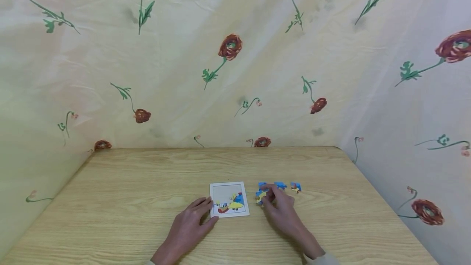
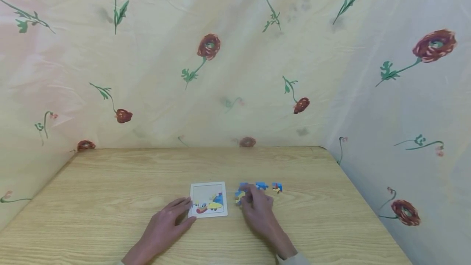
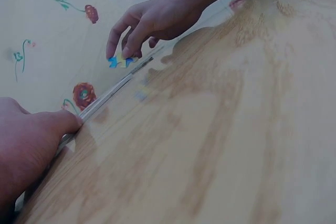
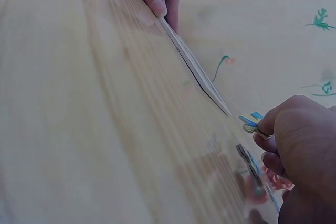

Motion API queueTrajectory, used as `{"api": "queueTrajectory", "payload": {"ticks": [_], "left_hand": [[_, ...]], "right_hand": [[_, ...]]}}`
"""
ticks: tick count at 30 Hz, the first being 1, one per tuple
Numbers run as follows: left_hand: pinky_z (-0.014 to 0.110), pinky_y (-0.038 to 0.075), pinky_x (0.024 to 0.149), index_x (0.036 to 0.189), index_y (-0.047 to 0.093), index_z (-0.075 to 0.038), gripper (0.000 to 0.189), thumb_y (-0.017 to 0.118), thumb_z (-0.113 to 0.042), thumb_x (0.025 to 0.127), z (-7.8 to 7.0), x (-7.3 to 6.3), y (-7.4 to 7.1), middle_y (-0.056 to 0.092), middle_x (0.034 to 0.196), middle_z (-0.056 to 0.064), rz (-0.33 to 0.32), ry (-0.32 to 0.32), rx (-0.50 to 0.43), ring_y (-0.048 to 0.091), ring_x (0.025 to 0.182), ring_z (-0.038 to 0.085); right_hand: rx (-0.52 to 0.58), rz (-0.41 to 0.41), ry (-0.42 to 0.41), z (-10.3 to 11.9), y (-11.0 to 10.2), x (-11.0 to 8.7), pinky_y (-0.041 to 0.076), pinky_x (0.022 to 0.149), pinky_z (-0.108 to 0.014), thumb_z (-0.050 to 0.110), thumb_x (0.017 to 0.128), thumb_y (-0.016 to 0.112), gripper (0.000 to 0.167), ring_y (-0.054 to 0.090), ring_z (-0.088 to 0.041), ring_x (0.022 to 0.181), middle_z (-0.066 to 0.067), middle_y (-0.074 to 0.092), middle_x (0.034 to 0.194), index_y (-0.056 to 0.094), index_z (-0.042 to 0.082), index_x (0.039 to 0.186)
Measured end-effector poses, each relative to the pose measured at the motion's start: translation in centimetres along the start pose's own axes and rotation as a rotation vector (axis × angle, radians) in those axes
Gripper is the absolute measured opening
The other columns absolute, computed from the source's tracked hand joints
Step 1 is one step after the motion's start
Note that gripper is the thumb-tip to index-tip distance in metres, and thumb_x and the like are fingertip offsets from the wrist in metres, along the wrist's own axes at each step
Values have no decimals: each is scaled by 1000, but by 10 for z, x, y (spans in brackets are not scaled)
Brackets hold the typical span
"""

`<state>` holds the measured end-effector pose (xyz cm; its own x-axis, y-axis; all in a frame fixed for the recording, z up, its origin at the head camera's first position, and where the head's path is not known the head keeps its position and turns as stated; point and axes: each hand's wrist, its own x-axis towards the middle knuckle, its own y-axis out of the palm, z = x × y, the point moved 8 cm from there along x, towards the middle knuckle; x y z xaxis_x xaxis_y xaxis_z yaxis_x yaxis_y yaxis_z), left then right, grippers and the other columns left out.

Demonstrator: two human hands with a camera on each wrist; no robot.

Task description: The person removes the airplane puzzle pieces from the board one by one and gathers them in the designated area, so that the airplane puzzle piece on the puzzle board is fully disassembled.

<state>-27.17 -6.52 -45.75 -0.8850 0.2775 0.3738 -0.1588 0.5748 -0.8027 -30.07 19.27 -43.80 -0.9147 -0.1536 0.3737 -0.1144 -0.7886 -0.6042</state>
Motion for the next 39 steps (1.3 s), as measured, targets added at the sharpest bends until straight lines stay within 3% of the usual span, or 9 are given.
{"api": "queueTrajectory", "payload": {"ticks": [2, 11, 14, 16, 21, 31, 39], "left_hand": [[50, 56, 94, 128, 73, -5, 45, 76, -34, 95, 0, 0, 0, 67, 137, 9, 1, -1, -2, 60, 128, 29], [49, 56, 94, 127, 74, -6, 44, 76, -34, 94, 0, -1, 0, 67, 136, 9, -6, 7, 6, 61, 128, 28], [49, 56, 94, 127, 74, -6, 44, 77, -34, 94, 1, -1, 0, 67, 136, 8, -10, 8, 8, 61, 128, 27], [48, 56, 94, 127, 74, -6, 44, 76, -35, 94, 1, -1, 0, 67, 136, 8, -13, 8, 9, 61, 128, 27], [49, 55, 95, 127, 74, -6, 44, 76, -36, 94, 1, -2, 0, 67, 136, 8, -13, 7, 14, 61, 128, 27], [50, 56, 94, 128, 73, -6, 45, 76, -35, 94, 0, -2, 0, 67, 136, 8, -7, 8, 5, 61, 128, 28], [49, 56, 95, 129, 73, -5, 45, 76, -35, 95, 1, -1, 1, 67, 137, 8, 0, 3, -1, 60, 129, 28]], "right_hand": [[1, -14, -1, -2, -4, -2, 26, 93, -51, -6, 91, 69, 32, 57, -16, 90, 5, 60, 90, 65, 2, 122], [-26, -68, -34, -7, -21, -9, 30, 93, -48, -7, 90, 69, 31, 58, -16, 88, 1, 62, 89, 66, 3, 119], [-35, -91, -73, -5, -27, -11, 40, 89, -41, -10, 89, 69, 31, 58, -14, 86, 2, 62, 88, 66, 1, 118], [-42, -104, -80, -6, -30, -13, 41, 88, -39, -10, 89, 69, 31, 59, -12, 85, 4, 62, 88, 66, 1, 118], [-53, -109, -57, -13, -37, -16, 27, 90, -51, -7, 90, 70, 31, 58, -15, 88, 5, 63, 88, 66, 2, 119], [-96, -87, 38, -26, -45, -18, 26, 92, -62, -6, 92, 69, 29, 55, -22, 93, 4, 60, 89, 66, 3, 120], [-117, -58, 92, -35, -46, -17, 23, 91, -63, -5, 94, 68, 28, 52, -25, 93, 4, 60, 86, 66, 4, 121]]}}
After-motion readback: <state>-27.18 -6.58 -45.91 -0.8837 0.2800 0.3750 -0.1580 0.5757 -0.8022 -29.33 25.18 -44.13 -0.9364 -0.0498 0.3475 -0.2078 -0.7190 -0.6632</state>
